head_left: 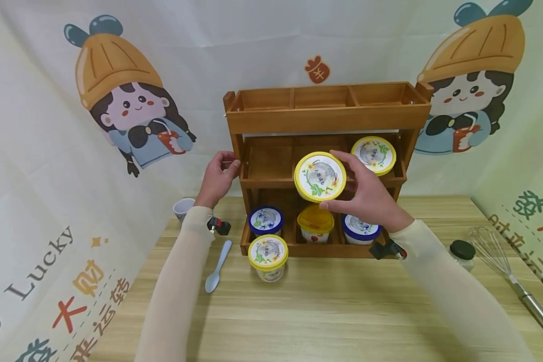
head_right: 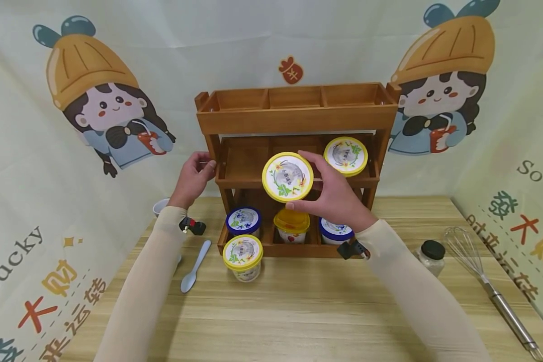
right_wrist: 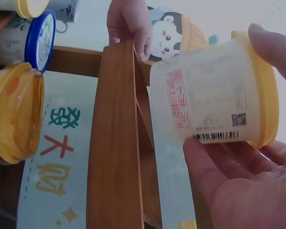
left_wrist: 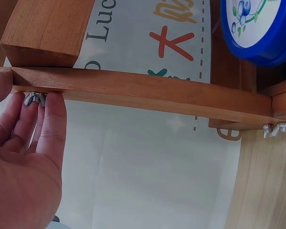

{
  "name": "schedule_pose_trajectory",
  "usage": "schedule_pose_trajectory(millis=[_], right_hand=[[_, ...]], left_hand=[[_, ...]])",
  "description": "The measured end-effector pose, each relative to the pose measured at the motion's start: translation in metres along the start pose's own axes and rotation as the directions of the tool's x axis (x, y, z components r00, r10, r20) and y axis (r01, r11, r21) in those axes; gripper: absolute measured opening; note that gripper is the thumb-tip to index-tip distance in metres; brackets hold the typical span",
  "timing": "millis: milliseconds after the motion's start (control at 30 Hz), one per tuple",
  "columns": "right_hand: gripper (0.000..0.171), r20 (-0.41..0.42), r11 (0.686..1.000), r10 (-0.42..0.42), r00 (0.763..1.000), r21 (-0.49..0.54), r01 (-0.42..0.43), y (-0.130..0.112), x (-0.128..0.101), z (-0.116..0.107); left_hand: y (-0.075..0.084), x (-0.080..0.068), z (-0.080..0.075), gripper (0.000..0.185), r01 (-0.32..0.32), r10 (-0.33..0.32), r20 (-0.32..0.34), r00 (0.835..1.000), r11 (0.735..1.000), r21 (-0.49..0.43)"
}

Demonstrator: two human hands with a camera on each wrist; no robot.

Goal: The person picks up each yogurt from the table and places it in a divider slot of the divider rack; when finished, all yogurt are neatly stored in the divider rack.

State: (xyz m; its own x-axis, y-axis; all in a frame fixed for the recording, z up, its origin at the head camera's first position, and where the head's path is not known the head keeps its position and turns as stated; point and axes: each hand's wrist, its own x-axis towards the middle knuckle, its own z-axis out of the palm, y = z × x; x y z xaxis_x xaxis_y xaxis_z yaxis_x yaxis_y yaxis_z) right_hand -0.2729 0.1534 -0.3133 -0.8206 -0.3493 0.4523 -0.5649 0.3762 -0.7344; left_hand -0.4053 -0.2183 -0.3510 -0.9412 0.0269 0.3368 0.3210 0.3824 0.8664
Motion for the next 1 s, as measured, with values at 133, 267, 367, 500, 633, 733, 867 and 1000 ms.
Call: schedule_pose_trajectory(millis=[133,267,367,500,633,733,867,1000], right_hand=[[0.104,-0.056,0.999,0.002,0.998,-0.044,-0.005,-0.001,0.006,-0.001],[0.106,-0.096,0.999,0.0,0.995,-0.044,-0.004,0.001,0.012,0.0],[0.106,-0.118,0.999,-0.004,0.993,-0.038,0.0,0.004,0.016,0.002],[0.106,-0.133,1.0,0.009,0.991,-0.017,-0.011,0.009,0.02,0.005],[0.106,-0.146,0.999,0.029,0.989,0.024,-0.026,0.013,0.026,0.008],[0.106,-0.148,0.999,0.036,0.988,0.032,-0.031,0.016,0.031,0.011],[0.107,-0.141,0.999,0.047,0.989,0.027,-0.044,0.019,0.038,0.014],[0.107,-0.147,0.997,0.058,0.987,-0.049,-0.066,0.022,0.043,0.015]], left_hand=[[-0.001,0.0,0.0,0.04,-0.012,0.012,-0.003,1.0,1.0,-0.005],[0.0,0.0,0.0,0.04,-0.014,0.014,-0.005,1.0,1.0,-0.002],[0.0,0.001,0.0,0.041,-0.005,0.005,-0.005,1.0,1.0,0.006],[0.0,0.002,0.001,0.041,0.007,-0.007,-0.001,1.0,1.0,0.007],[0.0,0.002,0.002,0.041,0.015,-0.015,0.003,1.0,1.0,-0.002],[0.0,0.002,0.001,0.04,0.017,-0.017,0.001,1.0,1.0,-0.004],[0.0,0.001,0.0,0.039,0.016,-0.016,0.001,1.0,1.0,-0.011],[-0.001,0.001,-0.001,0.04,0.015,-0.015,0.004,1.0,1.0,-0.011]])
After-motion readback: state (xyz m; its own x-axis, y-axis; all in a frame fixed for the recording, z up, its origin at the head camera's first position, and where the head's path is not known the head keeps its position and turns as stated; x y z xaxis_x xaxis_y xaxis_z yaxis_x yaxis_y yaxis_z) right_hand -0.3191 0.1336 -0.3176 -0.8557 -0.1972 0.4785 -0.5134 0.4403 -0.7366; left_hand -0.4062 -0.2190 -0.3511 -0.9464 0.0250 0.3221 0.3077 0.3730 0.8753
